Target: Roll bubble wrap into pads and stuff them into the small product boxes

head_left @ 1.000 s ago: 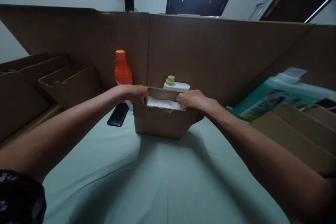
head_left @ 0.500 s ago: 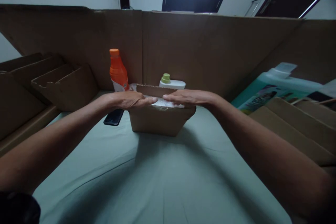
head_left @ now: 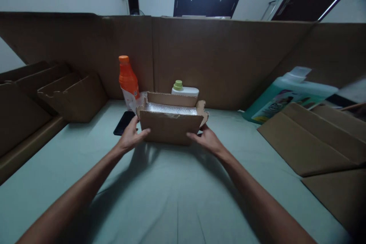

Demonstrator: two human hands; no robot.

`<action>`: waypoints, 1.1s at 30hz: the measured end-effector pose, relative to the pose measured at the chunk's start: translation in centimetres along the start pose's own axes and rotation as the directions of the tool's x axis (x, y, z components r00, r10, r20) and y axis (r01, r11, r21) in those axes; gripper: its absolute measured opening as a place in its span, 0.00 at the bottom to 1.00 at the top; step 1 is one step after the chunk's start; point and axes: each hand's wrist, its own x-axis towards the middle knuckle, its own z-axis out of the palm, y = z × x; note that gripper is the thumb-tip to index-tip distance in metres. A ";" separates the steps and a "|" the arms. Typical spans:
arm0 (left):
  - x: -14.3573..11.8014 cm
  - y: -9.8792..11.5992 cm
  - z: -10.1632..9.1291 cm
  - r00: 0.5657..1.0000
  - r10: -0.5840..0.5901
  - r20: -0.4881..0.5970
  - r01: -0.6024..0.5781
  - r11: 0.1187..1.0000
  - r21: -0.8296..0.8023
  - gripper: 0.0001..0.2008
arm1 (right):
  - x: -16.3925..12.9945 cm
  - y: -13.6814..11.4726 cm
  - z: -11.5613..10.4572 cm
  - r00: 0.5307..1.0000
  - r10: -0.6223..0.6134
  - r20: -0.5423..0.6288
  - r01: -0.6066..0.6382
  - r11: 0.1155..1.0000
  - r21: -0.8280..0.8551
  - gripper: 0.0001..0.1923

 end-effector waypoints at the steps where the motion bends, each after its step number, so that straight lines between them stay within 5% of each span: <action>1: 0.3 0.0 1.2 1.000 0.002 -0.007 -0.002 1.000 -0.029 0.36 | 0.4 0.0 0.9 1.000 0.007 -0.009 -0.006 1.000 0.008 0.35; 4: -0.1 1.3 3.9 1.000 0.006 -0.026 -0.008 0.998 -0.067 0.35 | -1.0 0.3 1.0 0.997 0.076 -0.034 -0.078 0.995 -0.066 0.27; 8: -5.2 3.2 4.6 0.995 0.044 0.087 -0.034 0.993 -0.112 0.36 | -7.8 1.5 -1.3 0.986 0.130 -0.106 -0.144 0.980 -0.135 0.21; 11: -10.0 3.4 2.1 0.990 -0.064 0.126 0.078 0.991 -0.109 0.34 | -11.8 0.3 -0.4 0.988 0.098 -0.119 -0.108 0.991 -0.082 0.20; 13: -12.1 2.9 -0.3 0.986 -0.160 0.051 0.165 0.982 -0.092 0.32 | -12.5 -1.6 1.7 0.996 0.033 -0.085 -0.036 0.999 -0.034 0.18; 18: -12.8 1.9 -3.6 0.966 -0.232 -0.111 0.226 0.972 -0.071 0.28 | -10.9 -4.7 5.1 0.992 -0.116 -0.040 0.117 0.993 0.020 0.22; 29: -10.1 4.5 5.7 0.980 -0.122 0.156 0.145 0.978 -0.149 0.29 | -16.6 1.4 -2.7 0.982 0.080 -0.170 -0.094 0.993 -0.078 0.15; 33: -10.2 5.5 4.6 0.991 -0.108 0.083 0.122 0.974 -0.188 0.27 | -15.3 0.1 -3.1 0.976 -0.021 -0.215 -0.002 0.994 -0.106 0.15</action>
